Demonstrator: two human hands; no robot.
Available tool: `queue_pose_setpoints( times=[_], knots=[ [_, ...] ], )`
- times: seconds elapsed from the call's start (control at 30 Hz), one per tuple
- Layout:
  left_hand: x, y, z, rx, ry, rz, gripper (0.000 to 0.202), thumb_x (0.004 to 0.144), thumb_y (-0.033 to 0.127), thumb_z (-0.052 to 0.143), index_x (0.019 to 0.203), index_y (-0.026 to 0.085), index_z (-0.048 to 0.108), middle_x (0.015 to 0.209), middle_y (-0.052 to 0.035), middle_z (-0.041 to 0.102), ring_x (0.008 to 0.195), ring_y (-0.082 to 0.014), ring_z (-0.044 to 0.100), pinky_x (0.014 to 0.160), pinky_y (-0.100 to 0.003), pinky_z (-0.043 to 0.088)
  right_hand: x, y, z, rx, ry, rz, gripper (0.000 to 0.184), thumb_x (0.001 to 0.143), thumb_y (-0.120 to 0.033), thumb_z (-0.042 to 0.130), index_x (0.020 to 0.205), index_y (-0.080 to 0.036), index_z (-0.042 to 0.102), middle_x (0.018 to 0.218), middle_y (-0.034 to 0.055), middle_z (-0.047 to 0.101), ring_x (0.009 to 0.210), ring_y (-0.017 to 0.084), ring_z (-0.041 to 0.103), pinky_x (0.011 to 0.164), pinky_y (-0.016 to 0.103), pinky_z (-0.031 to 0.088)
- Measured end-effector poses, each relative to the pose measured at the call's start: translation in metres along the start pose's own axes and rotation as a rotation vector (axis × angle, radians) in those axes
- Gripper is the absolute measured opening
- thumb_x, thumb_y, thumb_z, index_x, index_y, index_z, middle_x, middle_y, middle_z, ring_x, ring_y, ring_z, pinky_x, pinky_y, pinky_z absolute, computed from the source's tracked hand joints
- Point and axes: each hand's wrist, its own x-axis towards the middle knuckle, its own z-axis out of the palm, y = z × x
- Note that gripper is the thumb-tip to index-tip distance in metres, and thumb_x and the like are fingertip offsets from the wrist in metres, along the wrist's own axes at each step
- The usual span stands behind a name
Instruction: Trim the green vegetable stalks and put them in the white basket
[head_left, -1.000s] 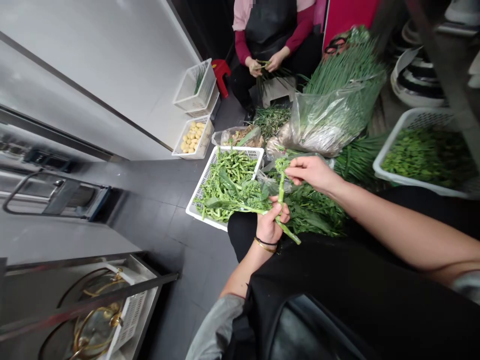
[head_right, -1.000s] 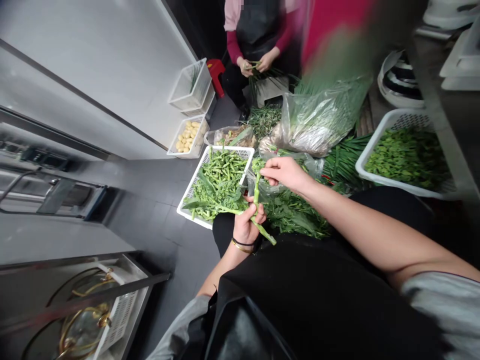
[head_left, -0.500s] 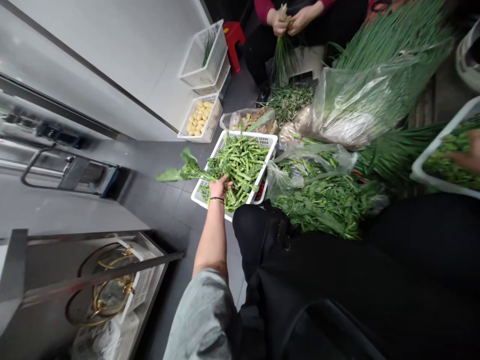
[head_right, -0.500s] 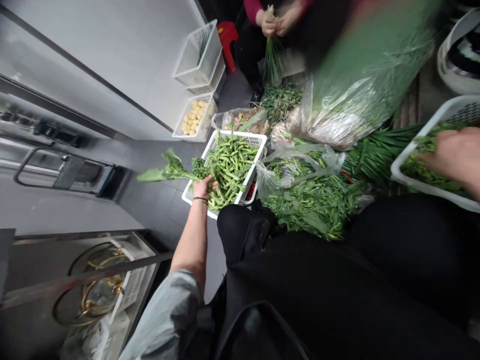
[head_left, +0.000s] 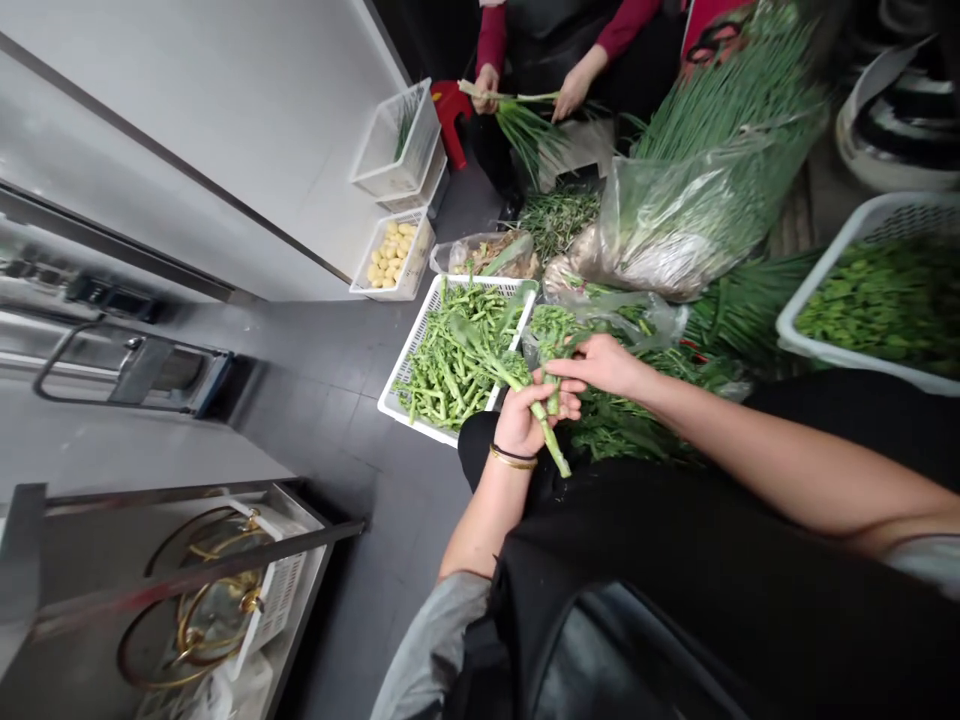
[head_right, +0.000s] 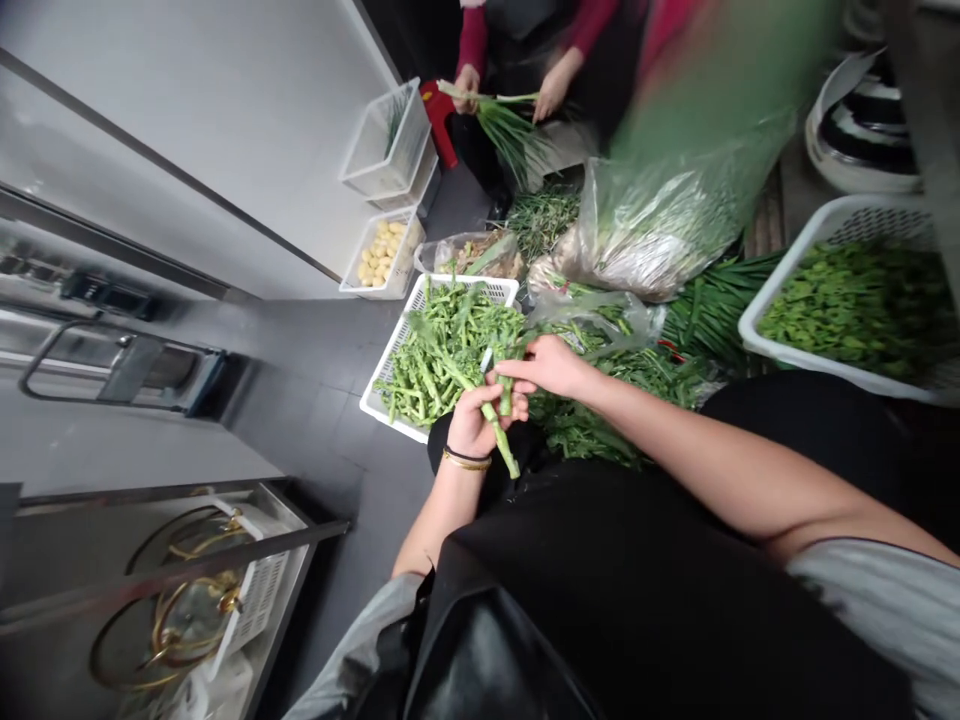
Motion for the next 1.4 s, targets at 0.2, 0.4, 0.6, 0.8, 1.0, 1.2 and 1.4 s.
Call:
queue_pose_setpoints(
  times=[0.2, 0.4, 0.6, 0.8, 1.0, 1.2, 1.4],
  knots=[
    [-0.003, -0.014, 0.011, -0.158, 0.176, -0.04, 0.017, 0.078, 0.028, 0.061, 0.076, 0.012, 0.056, 0.061, -0.0042, 0.062, 0.043, -0.0085, 0.053, 0.039, -0.018, 0.036, -0.026, -0.002, -0.006, -0.499, 0.223, -0.122, 0.048, 0.078, -0.059, 0.053, 0.053, -0.017, 0.057, 0.053, 0.0016, 0.052, 0.049, 0.012, 0.045, 0.047, 0.025, 0.03],
    [0.0, -0.031, 0.015, -0.123, 0.318, 0.262, 0.031, 0.065, 0.034, 0.073, 0.075, 0.015, 0.052, 0.051, 0.0042, 0.052, 0.031, -0.0045, 0.039, 0.032, -0.018, 0.019, -0.074, -0.02, -0.002, -0.603, 0.125, -0.534, 0.043, 0.092, -0.046, 0.038, 0.069, -0.02, 0.063, 0.067, 0.0064, 0.057, 0.065, 0.015, 0.051, 0.061, 0.026, 0.039],
    [0.0, -0.042, 0.01, 0.198, 0.364, 0.389, 0.026, 0.064, 0.03, 0.072, 0.061, 0.014, 0.051, 0.046, 0.0044, 0.05, 0.036, -0.0047, 0.041, 0.036, -0.018, 0.023, -0.066, -0.015, -0.014, -0.435, 0.099, -0.311, 0.04, 0.082, -0.054, 0.052, 0.066, -0.019, 0.06, 0.066, 0.0053, 0.06, 0.061, 0.015, 0.052, 0.058, 0.028, 0.039],
    [-0.014, -0.038, 0.016, 0.185, 0.222, 0.393, 0.03, 0.062, 0.03, 0.073, 0.083, 0.013, 0.06, 0.068, -0.0036, 0.064, 0.047, -0.01, 0.054, 0.041, -0.02, 0.038, -0.027, -0.006, -0.015, -0.048, -0.066, -0.003, 0.047, 0.073, -0.064, 0.055, 0.062, -0.018, 0.054, 0.049, -0.0011, 0.053, 0.043, 0.011, 0.045, 0.044, 0.025, 0.034],
    [-0.007, -0.043, 0.018, -0.01, 0.346, 0.353, 0.043, 0.063, 0.042, 0.076, 0.088, 0.014, 0.054, 0.054, 0.0016, 0.056, 0.038, -0.0066, 0.047, 0.035, -0.017, 0.024, -0.029, -0.011, -0.003, -0.541, 0.049, 0.019, 0.037, 0.084, -0.049, 0.048, 0.067, -0.018, 0.06, 0.054, 0.004, 0.059, 0.051, 0.015, 0.052, 0.05, 0.026, 0.034],
    [-0.001, -0.043, 0.017, -0.077, 0.305, 0.406, 0.054, 0.06, 0.037, 0.08, 0.104, 0.015, 0.059, 0.058, 0.0042, 0.052, 0.045, -0.0047, 0.046, 0.042, -0.017, 0.03, -0.074, 0.008, 0.007, -0.89, -0.008, -0.452, 0.038, 0.092, -0.035, 0.035, 0.07, -0.017, 0.059, 0.07, 0.0084, 0.062, 0.063, 0.016, 0.056, 0.053, 0.027, 0.032],
    [-0.011, -0.033, 0.008, 0.179, 0.221, 0.558, 0.056, 0.071, 0.032, 0.074, 0.122, 0.021, 0.056, 0.073, 0.0018, 0.053, 0.061, -0.0085, 0.053, 0.056, -0.021, 0.041, -0.091, 0.043, -0.033, -0.73, -0.31, -0.191, 0.033, 0.073, -0.053, 0.062, 0.068, -0.02, 0.06, 0.053, 0.0025, 0.055, 0.048, 0.016, 0.05, 0.048, 0.028, 0.032]
  ],
)
